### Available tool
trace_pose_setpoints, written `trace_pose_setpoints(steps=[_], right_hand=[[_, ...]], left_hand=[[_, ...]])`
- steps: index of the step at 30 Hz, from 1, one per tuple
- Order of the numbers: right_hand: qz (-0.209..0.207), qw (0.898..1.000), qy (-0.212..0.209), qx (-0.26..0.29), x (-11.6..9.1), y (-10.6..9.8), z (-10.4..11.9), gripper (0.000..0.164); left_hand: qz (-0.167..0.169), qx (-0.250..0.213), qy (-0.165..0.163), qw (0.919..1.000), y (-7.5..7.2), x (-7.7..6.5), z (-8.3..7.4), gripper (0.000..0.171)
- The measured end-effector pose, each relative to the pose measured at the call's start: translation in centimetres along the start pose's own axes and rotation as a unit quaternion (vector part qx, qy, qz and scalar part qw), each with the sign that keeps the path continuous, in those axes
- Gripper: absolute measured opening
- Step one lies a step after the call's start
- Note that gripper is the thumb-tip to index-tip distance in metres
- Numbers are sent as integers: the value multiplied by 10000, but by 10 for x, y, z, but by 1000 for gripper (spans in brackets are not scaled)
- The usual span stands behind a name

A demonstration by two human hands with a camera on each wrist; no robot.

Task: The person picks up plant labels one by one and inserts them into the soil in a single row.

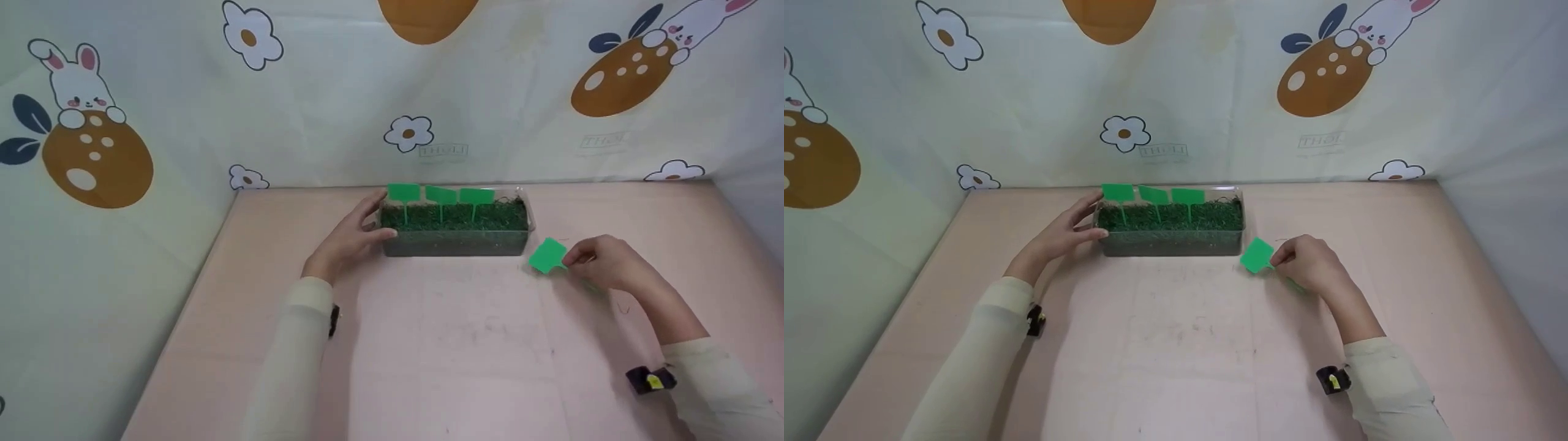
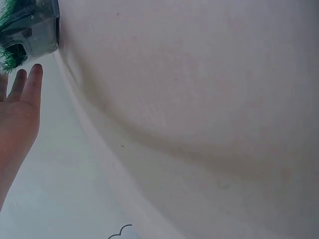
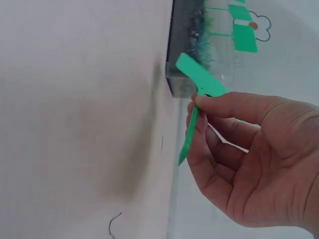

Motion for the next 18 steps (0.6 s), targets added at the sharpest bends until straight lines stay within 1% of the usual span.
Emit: trace_pose_setpoints(steps=[7,13,18], right_hand=[[-491,9974,-137,512,3,-20,8,25],[-887,9930,-196,753,10,-32,22,37],[-1523,9818,-254,1104,19,-37,36,35]], left_hand=[[23,55,65,10000,-1,1,-1,88],[104,46,74,9999,0,2,-1,89],[94,-8,48,9999,1,1,-2,89]])
Point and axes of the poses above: each hand's wrist, its own x-axis towards the middle knuckle, its own y-axis out of the palm, z = x × y, the point moved 1 cm from there along x, towards the middle knuckle, and after that the axes turned 10 degrees about -x, right-handed, at the moved point
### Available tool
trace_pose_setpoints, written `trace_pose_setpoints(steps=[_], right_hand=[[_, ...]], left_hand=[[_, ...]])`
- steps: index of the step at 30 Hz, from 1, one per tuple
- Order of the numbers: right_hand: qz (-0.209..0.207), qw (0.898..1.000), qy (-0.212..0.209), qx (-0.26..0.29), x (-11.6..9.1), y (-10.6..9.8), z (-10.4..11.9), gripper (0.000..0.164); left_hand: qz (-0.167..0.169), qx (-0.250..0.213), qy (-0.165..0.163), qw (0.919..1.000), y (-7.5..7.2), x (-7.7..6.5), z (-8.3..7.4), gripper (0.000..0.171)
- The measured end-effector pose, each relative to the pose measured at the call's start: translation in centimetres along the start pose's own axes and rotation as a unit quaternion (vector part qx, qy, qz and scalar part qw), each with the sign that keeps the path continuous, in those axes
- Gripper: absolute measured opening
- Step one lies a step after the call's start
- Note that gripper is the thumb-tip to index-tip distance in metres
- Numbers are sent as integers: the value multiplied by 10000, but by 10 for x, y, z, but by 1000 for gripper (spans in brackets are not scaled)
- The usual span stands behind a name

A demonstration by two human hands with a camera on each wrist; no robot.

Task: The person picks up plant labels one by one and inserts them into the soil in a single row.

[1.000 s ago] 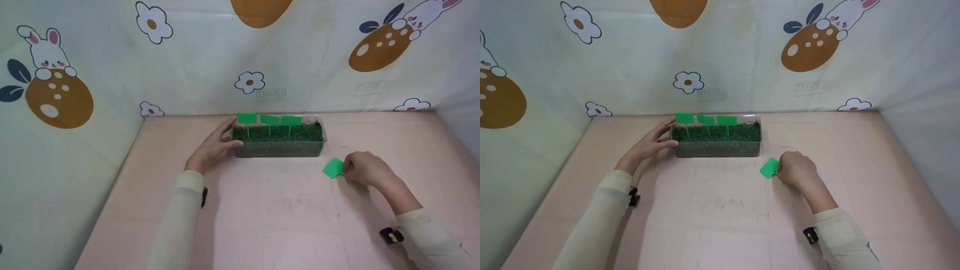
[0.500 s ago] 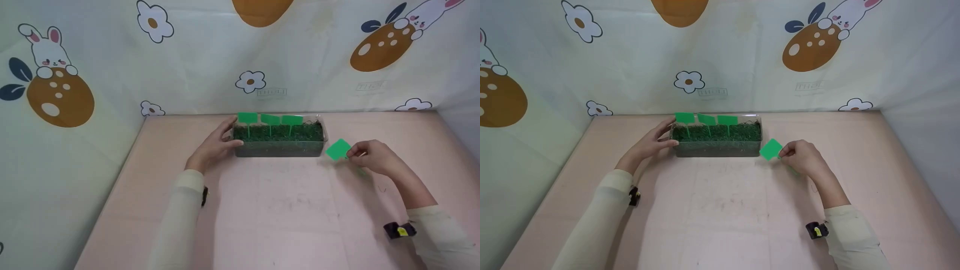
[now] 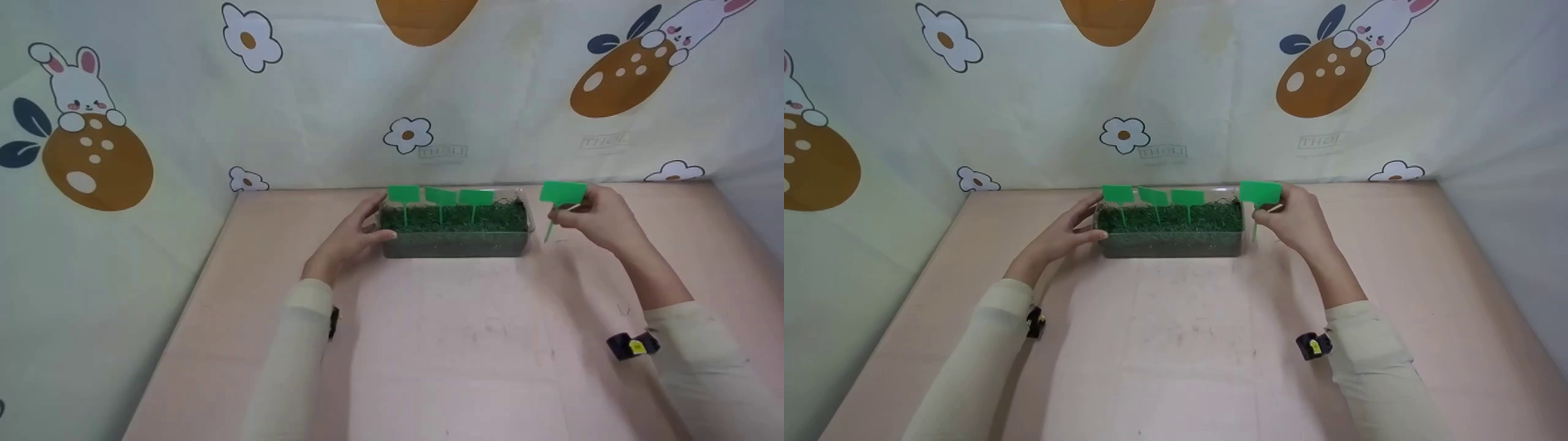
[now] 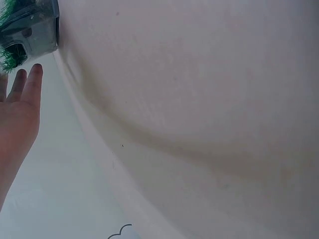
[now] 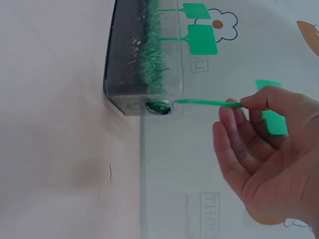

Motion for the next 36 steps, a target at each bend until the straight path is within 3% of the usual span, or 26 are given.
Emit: trace_pose_setpoints(steps=[7,14,23,29,36], right_hand=[[-715,9969,-135,303,19,12,17,34],[-652,9971,-128,384,35,26,27,33],[-435,9990,-42,-67,51,59,15,27],[-788,9943,-295,-656,53,74,12,17],[-1157,9894,-178,-861,50,79,7,24]], left_hand=[[-97,70,9,9999,-1,-1,2,86],[-156,-72,-71,9998,-3,-5,2,86],[-144,-3,-101,9998,-5,-4,2,87],[-194,75,-96,9997,-5,-3,2,88],[-19,296,33,9996,-3,0,1,87]])
Point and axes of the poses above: each hand's wrist, its own x-axis towards the middle knuckle, its own y-axis out of the palm, z = x × y, the point moved 1 cm from there along x, towards the middle knuckle, and after that the axes turned 10 degrees about -x, right-handed, at the moved point
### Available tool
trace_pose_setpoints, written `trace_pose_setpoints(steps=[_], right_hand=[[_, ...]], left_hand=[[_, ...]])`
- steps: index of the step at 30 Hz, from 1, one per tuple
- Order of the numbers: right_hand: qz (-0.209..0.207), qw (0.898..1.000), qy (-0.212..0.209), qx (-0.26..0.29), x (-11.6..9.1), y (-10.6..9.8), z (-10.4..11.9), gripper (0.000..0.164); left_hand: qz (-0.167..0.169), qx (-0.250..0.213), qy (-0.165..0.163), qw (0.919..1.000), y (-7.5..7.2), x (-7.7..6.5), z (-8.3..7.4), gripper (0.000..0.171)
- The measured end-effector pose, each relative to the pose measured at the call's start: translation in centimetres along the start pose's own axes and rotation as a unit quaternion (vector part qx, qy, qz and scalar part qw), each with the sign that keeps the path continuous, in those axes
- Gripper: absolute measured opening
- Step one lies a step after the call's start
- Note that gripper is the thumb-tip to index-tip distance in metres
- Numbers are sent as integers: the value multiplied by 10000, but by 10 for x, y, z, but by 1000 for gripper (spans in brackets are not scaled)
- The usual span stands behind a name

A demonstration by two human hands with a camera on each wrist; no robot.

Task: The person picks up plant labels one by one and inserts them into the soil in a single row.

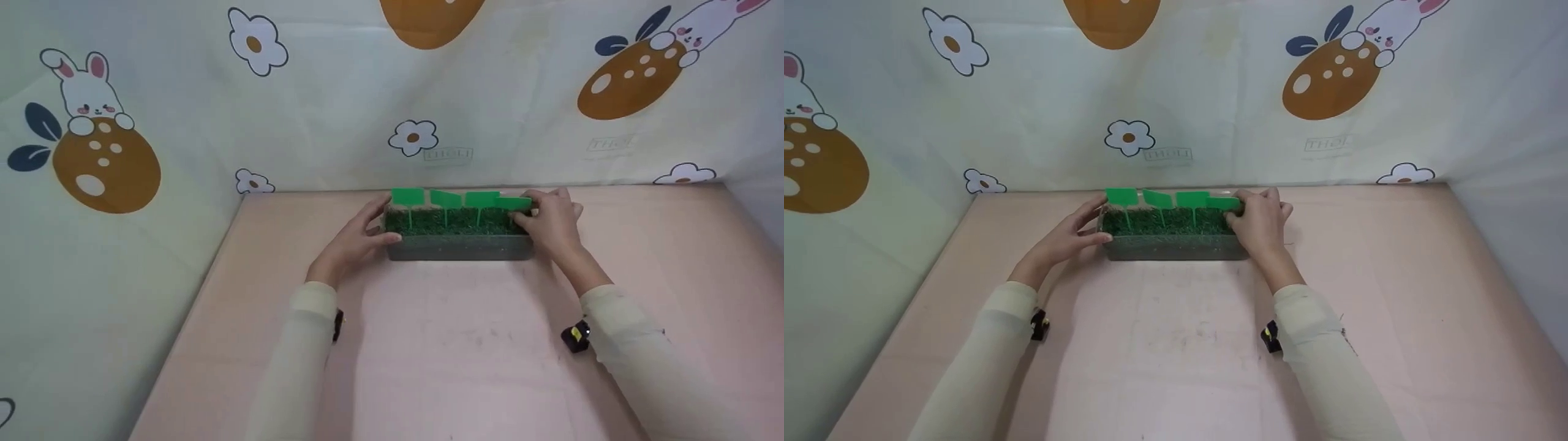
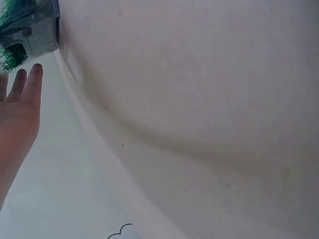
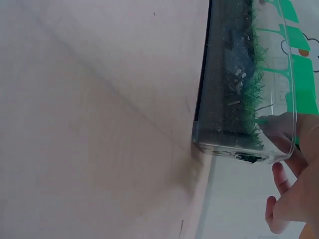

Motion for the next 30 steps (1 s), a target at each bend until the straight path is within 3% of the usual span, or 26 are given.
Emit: trace_pose_setpoints(steps=[12,17,21,26,30], right_hand=[[397,9990,130,175,1,-2,-4,25],[670,9964,164,495,0,-7,-2,28],[660,9949,179,735,-2,-16,0,34],[244,9944,-16,1027,-4,-31,2,29],[-249,9951,-149,944,-4,-49,9,29]], left_hand=[[9,39,77,10000,-4,0,-1,88],[-129,37,77,9999,-5,-4,-3,89],[-213,102,79,9997,-7,-5,-9,90],[-388,643,522,9958,-9,-2,-27,86],[-758,1343,1084,9821,-3,1,-48,83]])
Point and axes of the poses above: each hand's wrist, its own x-axis towards the middle knuckle, its own y-axis out of the palm, z = x × y, the point moved 1 cm from there along x, towards the middle knuckle, and after that the axes turned 10 degrees about -x, right-handed, at the moved point
